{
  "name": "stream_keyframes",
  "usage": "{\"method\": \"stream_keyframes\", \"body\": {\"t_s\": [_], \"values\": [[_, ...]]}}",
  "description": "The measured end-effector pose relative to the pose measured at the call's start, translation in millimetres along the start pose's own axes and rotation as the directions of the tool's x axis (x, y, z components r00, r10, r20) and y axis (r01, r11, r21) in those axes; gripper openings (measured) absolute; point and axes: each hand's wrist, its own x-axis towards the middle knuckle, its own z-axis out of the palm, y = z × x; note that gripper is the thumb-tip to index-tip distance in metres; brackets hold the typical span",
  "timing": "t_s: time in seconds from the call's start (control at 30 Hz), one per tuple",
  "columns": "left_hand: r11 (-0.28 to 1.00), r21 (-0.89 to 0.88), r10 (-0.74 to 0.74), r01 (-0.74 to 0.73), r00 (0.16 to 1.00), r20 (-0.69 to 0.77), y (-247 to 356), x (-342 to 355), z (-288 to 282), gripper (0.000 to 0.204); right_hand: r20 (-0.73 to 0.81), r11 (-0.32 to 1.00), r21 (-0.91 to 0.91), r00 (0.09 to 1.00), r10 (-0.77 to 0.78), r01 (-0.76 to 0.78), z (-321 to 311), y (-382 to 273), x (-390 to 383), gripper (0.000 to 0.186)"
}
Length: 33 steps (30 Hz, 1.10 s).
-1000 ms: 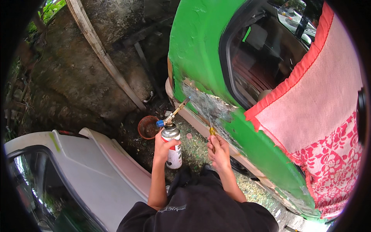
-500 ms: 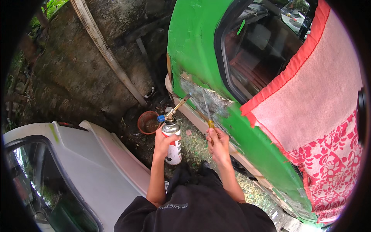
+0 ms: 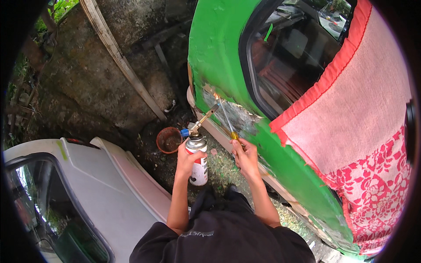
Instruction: The person uses a handheld blowtorch to apply heat to a damaged area on the side panel of a green car. They repeatedly direct the flame at the same spot while holding a scraper in the other hand, but do not scrape the surface during the clip.
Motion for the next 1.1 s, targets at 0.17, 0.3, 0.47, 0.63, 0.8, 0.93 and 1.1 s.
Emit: {"method": "stream_keyframes", "body": {"t_s": [0.17, 0.3, 0.47, 0.63, 0.8, 0.93, 1.1], "values": [[1.0, 0.011, 0.02, -0.02, 1.0, -0.002, 9, 5, -4, 0.036, -0.041, 0.993, 0.061, 0.994, 0.105, -0.102, -7, -4, -28, 0.026], [1.0, 0.019, 0.016, -0.016, 1.0, 0.004, 9, 5, -4, 0.036, 0.0, 0.993, 0.094, 0.998, 0.065, -0.065, -7, -1, -16, 0.026], [1.0, 0.02, 0.017, -0.017, 1.0, 0.004, 6, 8, -4, 0.038, -0.035, 0.995, 0.074, 0.997, 0.064, -0.061, -12, -1, -25, 0.026], [1.0, 0.012, 0.006, -0.006, 1.0, 0.005, 4, 12, 0, 0.037, -0.033, 0.998, 0.056, 0.999, 0.016, -0.014, -13, 8, -23, 0.027], [1.0, 0.02, 0.024, -0.024, 1.0, -0.02, 2, 6, 0, 0.037, -0.018, 0.998, 0.019, 0.998, 0.054, -0.053, -19, -14, -25, 0.027], [1.0, 0.0, -0.025, 0.025, 0.997, -0.073, -5, -9, -13, 0.036, -0.011, 0.998, -0.002, 0.998, 0.055, -0.055, -17, -12, -27, 0.026], [0.998, -0.012, -0.071, 0.07, 0.988, -0.134, -4, -21, -31, 0.033, -0.026, 0.998, -0.014, 0.998, 0.062, -0.063, -19, -14, -28, 0.025]]}}
